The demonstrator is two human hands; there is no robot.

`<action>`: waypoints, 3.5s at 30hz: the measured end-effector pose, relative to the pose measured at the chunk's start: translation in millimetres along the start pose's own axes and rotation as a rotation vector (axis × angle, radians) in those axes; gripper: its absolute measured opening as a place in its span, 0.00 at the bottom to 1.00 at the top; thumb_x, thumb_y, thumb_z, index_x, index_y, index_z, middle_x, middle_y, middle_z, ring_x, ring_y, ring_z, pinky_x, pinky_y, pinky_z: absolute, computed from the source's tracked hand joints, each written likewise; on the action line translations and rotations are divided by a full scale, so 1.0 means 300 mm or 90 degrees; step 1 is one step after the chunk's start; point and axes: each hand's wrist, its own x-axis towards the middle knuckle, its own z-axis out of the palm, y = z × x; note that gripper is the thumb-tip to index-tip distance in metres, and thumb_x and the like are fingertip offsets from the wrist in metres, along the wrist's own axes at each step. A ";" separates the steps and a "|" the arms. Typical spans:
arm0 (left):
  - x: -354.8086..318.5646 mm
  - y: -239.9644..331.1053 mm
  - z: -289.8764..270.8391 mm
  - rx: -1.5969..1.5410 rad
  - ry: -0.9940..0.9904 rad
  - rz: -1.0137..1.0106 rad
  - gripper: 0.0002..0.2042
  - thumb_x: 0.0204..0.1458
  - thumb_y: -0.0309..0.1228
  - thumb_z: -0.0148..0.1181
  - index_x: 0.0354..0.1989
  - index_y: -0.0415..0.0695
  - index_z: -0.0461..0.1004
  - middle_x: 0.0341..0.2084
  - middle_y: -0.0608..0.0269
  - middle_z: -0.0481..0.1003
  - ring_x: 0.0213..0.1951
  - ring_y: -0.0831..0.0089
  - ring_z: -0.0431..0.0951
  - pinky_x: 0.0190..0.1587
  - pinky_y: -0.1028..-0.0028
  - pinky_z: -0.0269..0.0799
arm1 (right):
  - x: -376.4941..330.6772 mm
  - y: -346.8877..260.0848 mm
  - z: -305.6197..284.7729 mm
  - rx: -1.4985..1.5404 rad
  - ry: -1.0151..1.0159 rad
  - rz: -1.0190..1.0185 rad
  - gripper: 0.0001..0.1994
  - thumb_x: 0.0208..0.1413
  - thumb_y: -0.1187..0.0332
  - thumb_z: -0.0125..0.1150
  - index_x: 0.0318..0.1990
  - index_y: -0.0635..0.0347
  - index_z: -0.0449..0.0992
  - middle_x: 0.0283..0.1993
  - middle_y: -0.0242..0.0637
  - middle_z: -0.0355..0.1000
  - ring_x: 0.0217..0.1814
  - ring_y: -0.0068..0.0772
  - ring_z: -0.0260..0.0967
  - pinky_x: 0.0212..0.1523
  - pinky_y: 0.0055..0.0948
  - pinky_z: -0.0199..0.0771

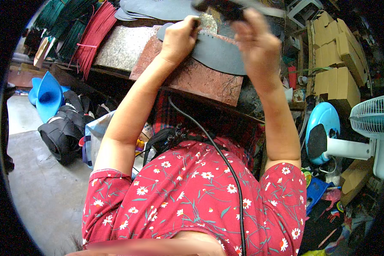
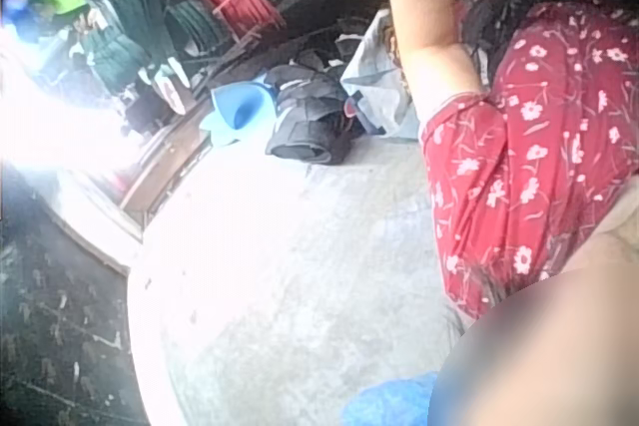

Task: The person repeatedly hammers the edges of black shoe insoles placed on a reddish work block to shape or flatten them. They handle the insoles one at a time, repositioning each piece and striking it with a hammer before setting it aside and picking up the next.

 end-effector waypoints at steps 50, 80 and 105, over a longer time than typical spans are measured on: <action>0.002 0.051 0.035 -0.186 -0.031 0.011 0.10 0.51 0.30 0.63 0.38 0.40 0.70 0.26 0.49 0.78 0.32 0.52 0.80 0.35 0.61 0.76 | -0.005 -0.072 -0.156 0.030 0.019 0.124 0.17 0.63 0.60 0.57 0.53 0.61 0.73 0.27 0.41 0.74 0.28 0.32 0.73 0.29 0.28 0.72; 0.007 -0.030 -0.017 -0.026 -0.011 -0.004 0.08 0.53 0.26 0.61 0.39 0.39 0.71 0.28 0.48 0.79 0.32 0.55 0.82 0.36 0.66 0.77 | 0.016 -0.027 -0.049 -0.056 -0.018 0.134 0.18 0.62 0.53 0.57 0.53 0.55 0.74 0.31 0.43 0.77 0.30 0.35 0.76 0.32 0.32 0.74; 0.010 -0.049 0.032 -0.571 -0.020 -0.356 0.05 0.58 0.24 0.56 0.40 0.36 0.71 0.34 0.55 0.80 0.36 0.71 0.81 0.38 0.77 0.80 | -0.096 0.181 -0.082 -0.138 -0.088 0.308 0.17 0.62 0.55 0.57 0.51 0.55 0.75 0.26 0.39 0.74 0.27 0.32 0.73 0.29 0.30 0.71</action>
